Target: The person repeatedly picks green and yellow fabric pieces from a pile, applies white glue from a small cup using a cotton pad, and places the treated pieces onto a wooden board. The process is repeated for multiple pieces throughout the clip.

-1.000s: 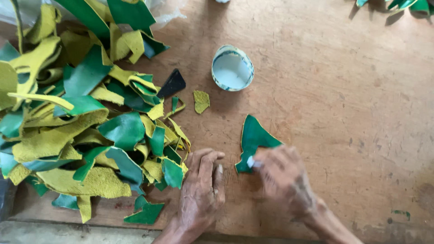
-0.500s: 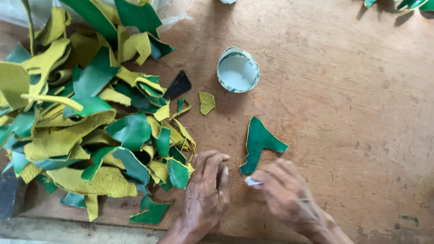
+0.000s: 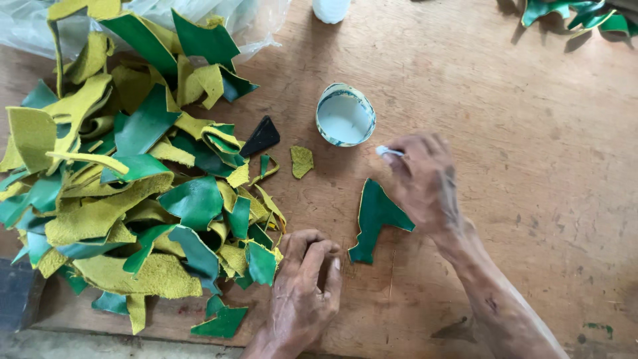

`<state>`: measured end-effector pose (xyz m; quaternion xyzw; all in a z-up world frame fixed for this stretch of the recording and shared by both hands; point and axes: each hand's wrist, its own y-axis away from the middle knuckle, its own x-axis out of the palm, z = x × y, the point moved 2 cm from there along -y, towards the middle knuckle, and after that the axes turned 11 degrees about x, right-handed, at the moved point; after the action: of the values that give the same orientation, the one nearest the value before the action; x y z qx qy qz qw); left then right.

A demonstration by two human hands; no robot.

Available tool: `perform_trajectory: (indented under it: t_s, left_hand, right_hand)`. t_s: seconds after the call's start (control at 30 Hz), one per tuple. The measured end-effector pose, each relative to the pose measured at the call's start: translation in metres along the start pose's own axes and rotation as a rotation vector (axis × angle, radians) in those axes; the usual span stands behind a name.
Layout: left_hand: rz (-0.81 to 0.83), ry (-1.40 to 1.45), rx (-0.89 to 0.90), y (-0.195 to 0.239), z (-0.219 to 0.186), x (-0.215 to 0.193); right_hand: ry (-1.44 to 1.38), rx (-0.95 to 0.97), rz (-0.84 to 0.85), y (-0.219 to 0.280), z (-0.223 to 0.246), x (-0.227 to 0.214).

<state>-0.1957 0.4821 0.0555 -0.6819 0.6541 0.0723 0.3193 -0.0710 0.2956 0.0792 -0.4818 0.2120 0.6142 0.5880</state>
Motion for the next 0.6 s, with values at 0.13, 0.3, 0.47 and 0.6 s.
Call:
perform_trajectory:
  t_s: [0.13,0.3,0.47,0.6]
  left_hand:
    - [-0.016,0.075,-0.037,0.005,0.004,0.001]
    - [0.016,0.044,-0.050,0.008,0.006,0.004]
    - [0.008,-0.009,-0.026,0.002,0.003,0.003]
    - [0.011,0.008,-0.031,0.007,0.005,0.002]
  right_hand:
    - [-0.023,0.128,0.134,0.058,0.008,-0.016]
    - [-0.021,-0.082,0.259,0.072,0.016,-0.008]
    - [0.021,0.045,0.028,0.022,0.004,-0.014]
    - [0.013,0.038,0.146,0.048,0.017,-0.021]
